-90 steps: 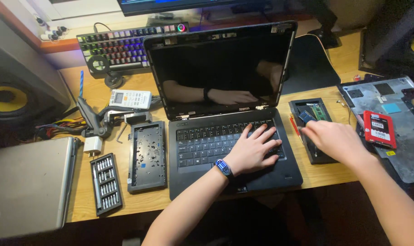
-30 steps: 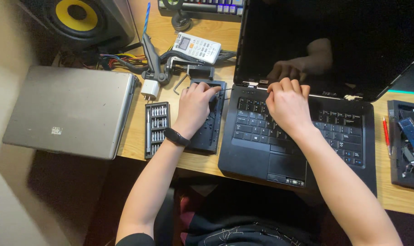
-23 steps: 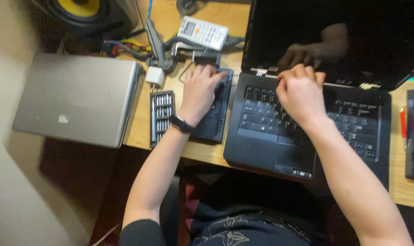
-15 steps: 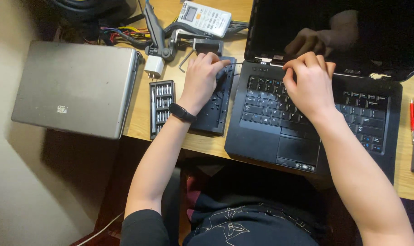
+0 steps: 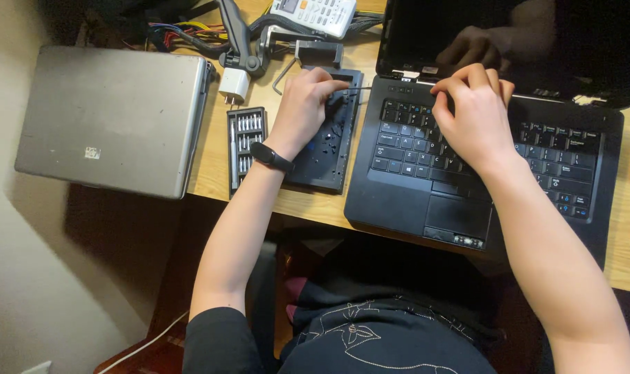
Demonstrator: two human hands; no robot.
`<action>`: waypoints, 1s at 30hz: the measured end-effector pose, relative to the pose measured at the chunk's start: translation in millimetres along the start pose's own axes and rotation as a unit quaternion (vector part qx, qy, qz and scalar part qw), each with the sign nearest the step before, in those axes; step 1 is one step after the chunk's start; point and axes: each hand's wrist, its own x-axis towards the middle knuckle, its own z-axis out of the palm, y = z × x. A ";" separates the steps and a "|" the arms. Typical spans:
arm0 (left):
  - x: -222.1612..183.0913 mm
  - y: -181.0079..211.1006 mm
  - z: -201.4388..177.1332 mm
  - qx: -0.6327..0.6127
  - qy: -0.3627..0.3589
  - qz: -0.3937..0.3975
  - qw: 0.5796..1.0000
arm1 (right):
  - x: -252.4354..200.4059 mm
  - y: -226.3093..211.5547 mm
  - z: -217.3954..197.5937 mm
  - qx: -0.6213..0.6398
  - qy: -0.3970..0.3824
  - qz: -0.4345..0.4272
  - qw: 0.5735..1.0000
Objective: Disassembling a laptop to inspect and remove internal components including RAM and screen bezel.
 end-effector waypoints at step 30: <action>9.8 -16.5 17.7 0.018 -0.010 -0.034 0.999 | -3.7 -3.7 6.1 0.004 -0.006 -0.033 0.999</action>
